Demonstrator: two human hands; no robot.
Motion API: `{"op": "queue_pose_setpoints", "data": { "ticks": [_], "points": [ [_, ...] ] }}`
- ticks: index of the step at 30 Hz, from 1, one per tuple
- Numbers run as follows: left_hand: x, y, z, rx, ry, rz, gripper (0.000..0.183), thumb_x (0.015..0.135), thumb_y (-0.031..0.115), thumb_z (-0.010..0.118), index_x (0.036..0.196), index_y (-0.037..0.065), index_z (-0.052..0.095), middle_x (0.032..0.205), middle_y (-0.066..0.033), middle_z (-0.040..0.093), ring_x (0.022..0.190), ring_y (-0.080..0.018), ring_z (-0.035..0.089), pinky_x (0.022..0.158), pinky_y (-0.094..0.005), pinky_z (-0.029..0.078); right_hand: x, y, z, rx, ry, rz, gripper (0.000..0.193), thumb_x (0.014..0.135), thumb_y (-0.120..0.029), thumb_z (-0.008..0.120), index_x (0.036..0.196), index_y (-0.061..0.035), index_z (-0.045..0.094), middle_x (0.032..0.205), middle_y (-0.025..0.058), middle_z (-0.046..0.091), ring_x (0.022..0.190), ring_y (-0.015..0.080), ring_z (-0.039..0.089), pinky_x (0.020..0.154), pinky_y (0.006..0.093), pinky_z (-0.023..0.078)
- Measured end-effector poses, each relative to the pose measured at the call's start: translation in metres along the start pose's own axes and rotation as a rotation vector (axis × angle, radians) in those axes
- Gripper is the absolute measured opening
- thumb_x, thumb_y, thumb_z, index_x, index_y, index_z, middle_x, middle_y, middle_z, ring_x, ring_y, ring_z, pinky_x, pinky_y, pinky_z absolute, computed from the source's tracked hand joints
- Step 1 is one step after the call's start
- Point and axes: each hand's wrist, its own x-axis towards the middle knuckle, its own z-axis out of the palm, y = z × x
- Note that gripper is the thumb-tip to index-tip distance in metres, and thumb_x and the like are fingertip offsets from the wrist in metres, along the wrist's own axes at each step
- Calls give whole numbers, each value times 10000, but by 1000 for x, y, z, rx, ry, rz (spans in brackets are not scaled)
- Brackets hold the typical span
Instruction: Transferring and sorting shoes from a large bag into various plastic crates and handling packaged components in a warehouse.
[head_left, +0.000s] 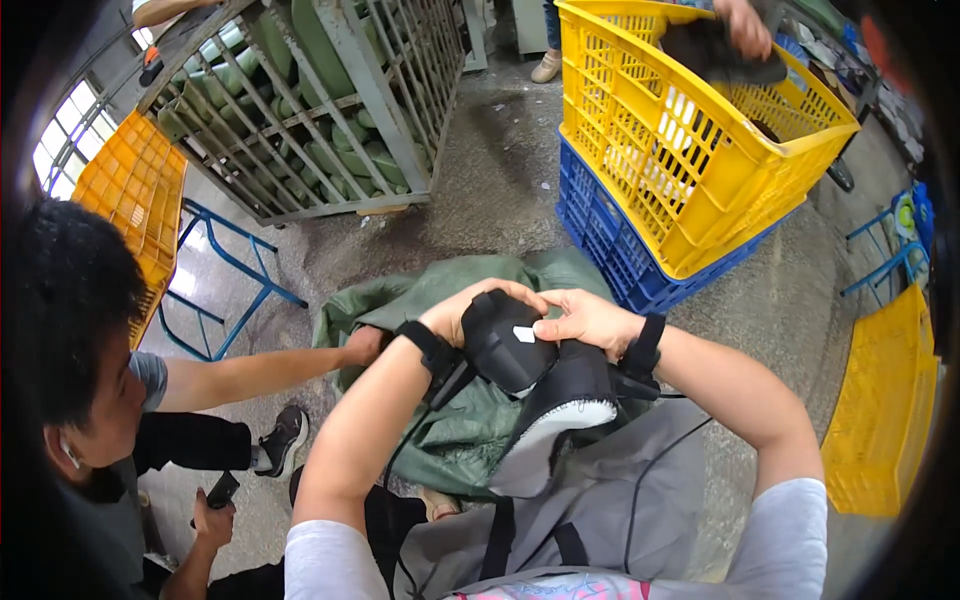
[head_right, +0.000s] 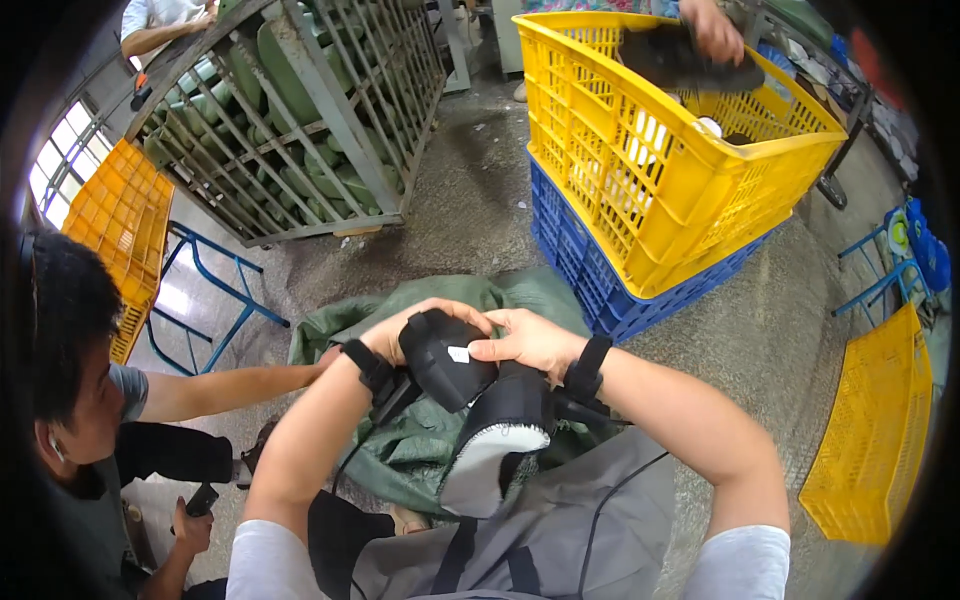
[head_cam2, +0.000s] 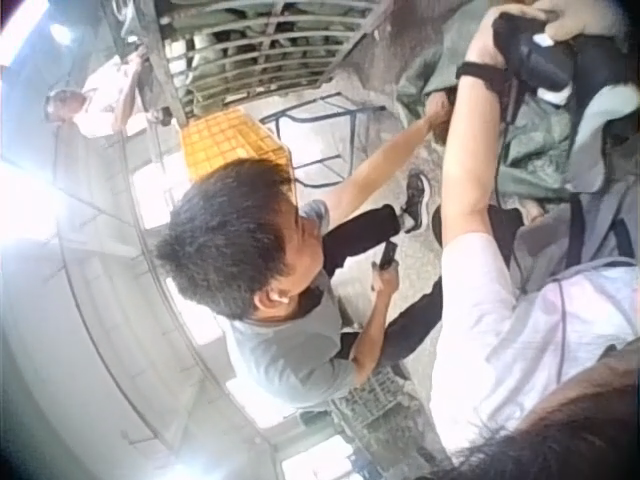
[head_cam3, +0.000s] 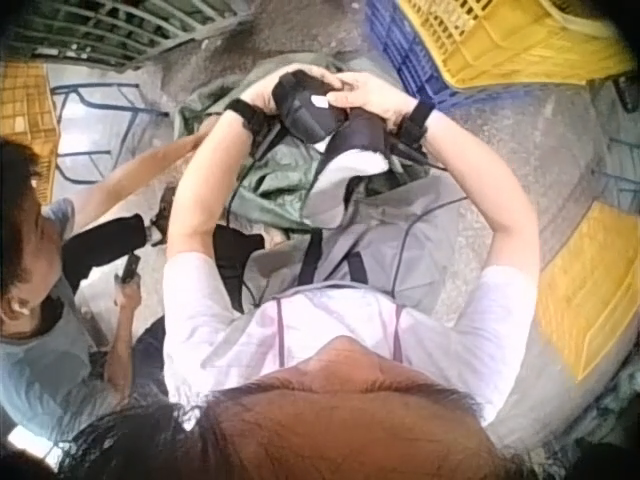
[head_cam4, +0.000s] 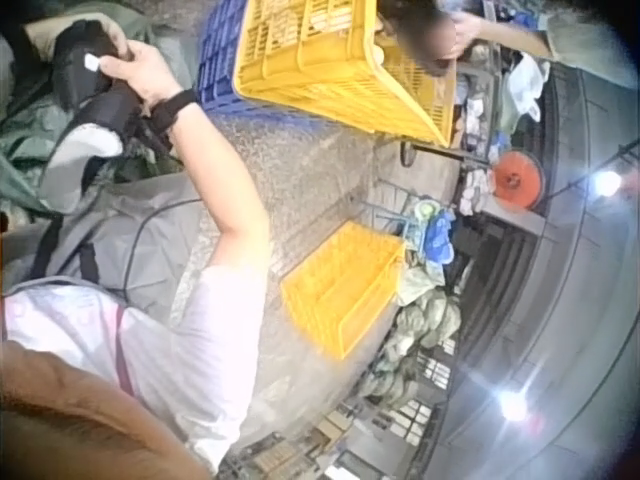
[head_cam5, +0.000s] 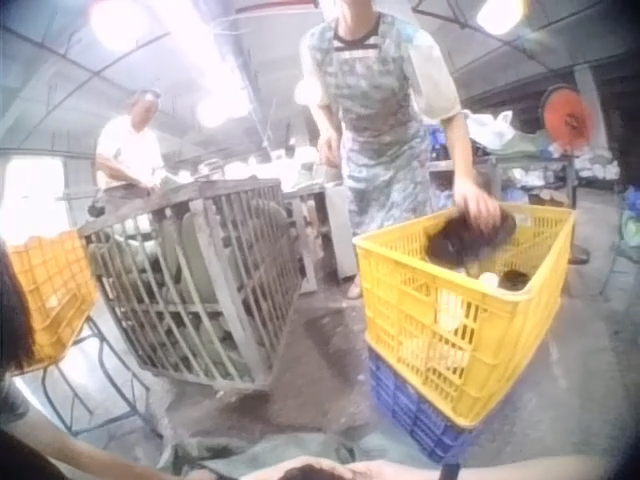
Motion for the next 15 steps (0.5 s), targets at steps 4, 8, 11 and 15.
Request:
{"op": "queue_pose_setpoints", "data": {
  "ticks": [4,8,11,15],
  "points": [
    [3,-33,8,-135,451,229,222,772,84,602,957,60,482,1012,-121,563,754,-174,606,701,-268,513,-20,7,13,-40,163,22,452,759,-179,706,1089,41,490,805,95,607,641,119,579,540,258,484],
    [-7,-50,27,43,1252,564,165,783,50,535,919,32,443,843,-80,494,755,-172,537,666,-278,465,-33,37,12,5,209,-19,359,788,-187,682,1026,13,505,677,14,551,541,67,513,453,220,397],
    [-36,-34,64,940,993,891,232,772,88,561,957,8,447,854,-127,516,725,-283,530,678,-331,459,-40,38,-18,131,320,-230,307,862,-292,584,984,-19,513,599,-23,506,470,50,467,427,211,386],
    [-64,-30,117,937,371,262,499,715,140,667,1150,17,457,963,-212,590,873,-373,582,735,-362,465,-42,-8,21,170,206,-353,294,874,-333,554,972,-63,493,609,-11,520,493,64,473,462,211,408]
  ]
}}
